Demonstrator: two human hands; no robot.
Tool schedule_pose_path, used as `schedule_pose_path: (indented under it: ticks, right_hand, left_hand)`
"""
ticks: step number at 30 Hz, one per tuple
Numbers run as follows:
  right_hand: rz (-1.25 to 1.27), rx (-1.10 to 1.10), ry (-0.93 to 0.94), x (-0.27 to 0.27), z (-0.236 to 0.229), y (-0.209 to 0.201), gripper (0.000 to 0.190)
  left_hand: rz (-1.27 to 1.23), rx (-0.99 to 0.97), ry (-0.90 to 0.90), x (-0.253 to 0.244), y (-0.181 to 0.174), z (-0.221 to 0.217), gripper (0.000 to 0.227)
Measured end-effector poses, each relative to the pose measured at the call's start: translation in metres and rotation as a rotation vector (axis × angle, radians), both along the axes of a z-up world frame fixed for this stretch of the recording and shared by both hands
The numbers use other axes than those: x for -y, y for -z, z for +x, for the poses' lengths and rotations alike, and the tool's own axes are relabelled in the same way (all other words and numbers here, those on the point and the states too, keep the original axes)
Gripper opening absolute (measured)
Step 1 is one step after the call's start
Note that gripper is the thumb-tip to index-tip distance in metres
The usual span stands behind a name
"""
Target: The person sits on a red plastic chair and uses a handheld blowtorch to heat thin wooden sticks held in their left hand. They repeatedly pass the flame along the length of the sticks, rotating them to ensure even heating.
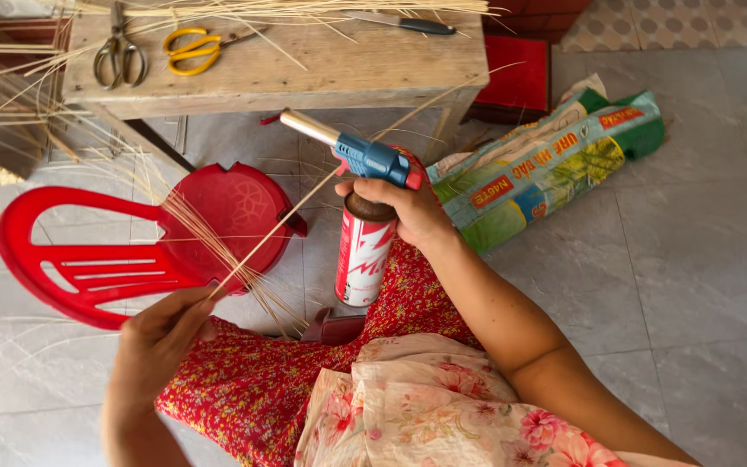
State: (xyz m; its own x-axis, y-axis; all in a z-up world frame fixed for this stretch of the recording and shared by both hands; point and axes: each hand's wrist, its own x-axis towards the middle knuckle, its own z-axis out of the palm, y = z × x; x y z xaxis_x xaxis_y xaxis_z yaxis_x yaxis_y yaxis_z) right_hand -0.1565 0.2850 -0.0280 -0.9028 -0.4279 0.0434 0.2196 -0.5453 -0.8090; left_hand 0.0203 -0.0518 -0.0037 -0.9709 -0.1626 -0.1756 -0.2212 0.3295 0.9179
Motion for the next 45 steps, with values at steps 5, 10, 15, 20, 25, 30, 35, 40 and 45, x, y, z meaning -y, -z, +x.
schedule_pose_path:
  ticks: [5, 10, 15, 20, 25, 30, 35, 40, 45]
  right_hand:
    - [-0.003, -0.035, 0.097, -0.020, -0.019, -0.013, 0.046]
    - [0.016, -0.086, 0.230, -0.051, -0.030, -0.011, 0.044]
    - [0.017, -0.039, 0.303, -0.073, -0.031, -0.015, 0.044]
    - [0.039, -0.087, 0.259, -0.068, -0.024, -0.020, 0.046]
    - [0.089, -0.151, 0.100, -0.029, -0.004, -0.020, 0.050]
    - [0.080, -0.182, -0.094, 0.014, 0.026, -0.020, 0.052]
    - [0.170, -0.177, -0.189, 0.023, 0.042, -0.014, 0.050]
    - [0.103, -0.156, -0.091, 0.004, 0.023, -0.023, 0.054]
    - [0.050, -0.187, 0.120, -0.030, -0.004, -0.030, 0.051]
  left_hand:
    - [-0.329, 0.099, 0.028, 0.072, 0.004, 0.035, 0.028]
    - [-0.388, 0.356, -0.026, 0.165, 0.015, 0.078, 0.031]
    - [-0.489, 0.496, -0.163, 0.193, 0.019, 0.109, 0.032]
    - [-0.575, 0.488, -0.302, 0.158, 0.009, 0.116, 0.034]
    - [-0.643, 0.041, -0.272, 0.167, 0.008, 0.141, 0.035]
    - [-0.490, -0.133, 0.006, 0.022, -0.038, 0.039, 0.052]
    - [-0.008, -0.158, 0.231, -0.088, -0.035, -0.035, 0.046]
    - [0.003, -0.129, 0.169, -0.094, 0.003, -0.045, 0.028]
    - [-0.036, 0.163, 0.146, -0.031, 0.033, -0.005, 0.026]
